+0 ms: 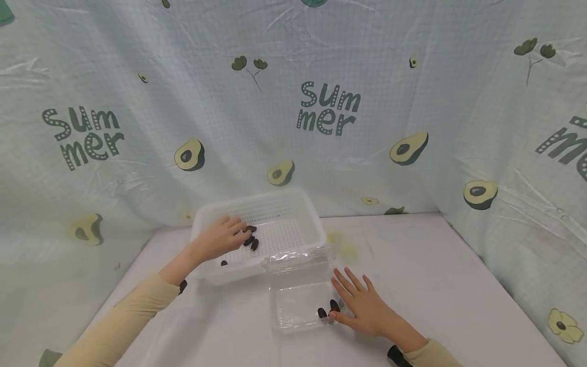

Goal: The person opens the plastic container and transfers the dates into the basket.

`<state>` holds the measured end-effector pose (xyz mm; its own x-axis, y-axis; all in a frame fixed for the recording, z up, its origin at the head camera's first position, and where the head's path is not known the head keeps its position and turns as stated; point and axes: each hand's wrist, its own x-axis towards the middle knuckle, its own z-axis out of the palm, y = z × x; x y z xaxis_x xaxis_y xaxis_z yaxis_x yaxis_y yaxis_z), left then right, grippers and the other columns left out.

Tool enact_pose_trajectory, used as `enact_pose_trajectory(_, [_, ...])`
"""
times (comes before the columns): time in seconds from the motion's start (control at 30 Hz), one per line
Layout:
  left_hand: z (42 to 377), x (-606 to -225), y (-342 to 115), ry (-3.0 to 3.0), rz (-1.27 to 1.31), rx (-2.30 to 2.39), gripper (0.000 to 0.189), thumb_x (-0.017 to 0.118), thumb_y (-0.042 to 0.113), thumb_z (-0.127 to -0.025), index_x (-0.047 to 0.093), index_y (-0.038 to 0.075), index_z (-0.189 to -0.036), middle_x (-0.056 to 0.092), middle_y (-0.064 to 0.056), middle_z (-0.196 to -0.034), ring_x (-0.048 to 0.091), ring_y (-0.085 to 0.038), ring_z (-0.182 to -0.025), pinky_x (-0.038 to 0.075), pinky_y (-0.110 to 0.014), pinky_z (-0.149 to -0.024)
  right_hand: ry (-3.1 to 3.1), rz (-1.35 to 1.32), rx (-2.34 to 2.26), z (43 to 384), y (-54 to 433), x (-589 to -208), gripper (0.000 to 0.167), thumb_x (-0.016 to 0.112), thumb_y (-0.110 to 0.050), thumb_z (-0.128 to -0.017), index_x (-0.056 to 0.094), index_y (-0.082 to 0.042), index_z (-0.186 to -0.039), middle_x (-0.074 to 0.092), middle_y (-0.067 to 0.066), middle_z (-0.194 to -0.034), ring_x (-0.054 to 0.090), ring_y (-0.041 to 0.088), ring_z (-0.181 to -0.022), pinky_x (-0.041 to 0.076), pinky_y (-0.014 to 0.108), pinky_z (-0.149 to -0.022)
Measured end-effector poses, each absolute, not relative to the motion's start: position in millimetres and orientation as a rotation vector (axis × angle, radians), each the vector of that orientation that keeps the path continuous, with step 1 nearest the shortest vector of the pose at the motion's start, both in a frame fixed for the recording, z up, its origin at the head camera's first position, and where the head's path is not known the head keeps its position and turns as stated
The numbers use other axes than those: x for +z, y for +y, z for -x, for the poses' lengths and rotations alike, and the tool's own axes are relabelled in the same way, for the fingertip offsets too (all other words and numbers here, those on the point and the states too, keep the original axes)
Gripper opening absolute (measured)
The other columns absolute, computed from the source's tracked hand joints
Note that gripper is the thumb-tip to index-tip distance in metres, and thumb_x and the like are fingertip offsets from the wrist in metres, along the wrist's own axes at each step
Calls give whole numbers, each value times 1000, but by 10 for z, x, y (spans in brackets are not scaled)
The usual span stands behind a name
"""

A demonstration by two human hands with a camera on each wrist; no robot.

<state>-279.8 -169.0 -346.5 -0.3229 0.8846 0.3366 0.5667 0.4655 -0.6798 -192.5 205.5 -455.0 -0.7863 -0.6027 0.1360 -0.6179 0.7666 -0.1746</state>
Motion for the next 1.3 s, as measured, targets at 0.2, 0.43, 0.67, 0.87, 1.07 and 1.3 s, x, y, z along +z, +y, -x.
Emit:
enact_pose_trajectory(0.2, [2521,-3474,-1597,-1946,1246,551,26,69,25,-73,56,17,-94,55,2,-88,49,-15,-83,40,-25,-66,-2873,-995,343,1919,2054,-4562,71,42,-55,-86,27,-12,-140,19,7,-149,-18,2,-134,18,60,-99])
enact_pose_trajectory(0.43, [2309,-3480,-1458,-1900,1303,496,37,71,29,-70,56,19,-102,57,3,-94,52,-14,-87,43,-27,-73,-2862,-984,336,1922,2053,-4546,70,42,-54,-86,28,-11,-140,16,4,-150,-8,11,-139,20,62,-98])
enact_pose_trajectory(0.67, [2139,-3463,-1284,-1833,1359,479,37,68,29,-73,54,19,-105,57,4,-96,52,-13,-89,44,-26,-73,-2867,-967,336,1912,2065,-4566,71,41,-55,-86,27,-11,-140,16,5,-149,-24,-1,-130,20,62,-98])
enact_pose_trajectory(0.87, [1996,-3432,-1115,-1739,1421,452,23,59,25,-82,54,20,-104,56,4,-96,54,-12,-90,45,-26,-72,-2825,-975,336,1911,2066,-4591,71,43,-55,-86,28,-11,-140,15,3,-150,-21,0,-133,20,61,-97])
enact_pose_trajectory(1.07, [1889,-3467,-934,-1650,1466,459,40,18,7,-97,54,23,-102,55,6,-93,54,-10,-86,46,-23,-70,-2803,-986,321,1908,2069,-4583,70,44,-54,-85,28,-13,-140,18,3,-149,-15,5,-136,21,61,-97])
enact_pose_trajectory(1.3, [1840,-3640,-678,-1723,1499,538,23,33,17,-95,50,25,-110,55,9,-99,52,-9,-94,44,-23,-77,-2856,-965,341,1914,2087,-4554,72,46,-54,-84,29,-12,-140,22,8,-148,-16,5,-136,17,61,-99])
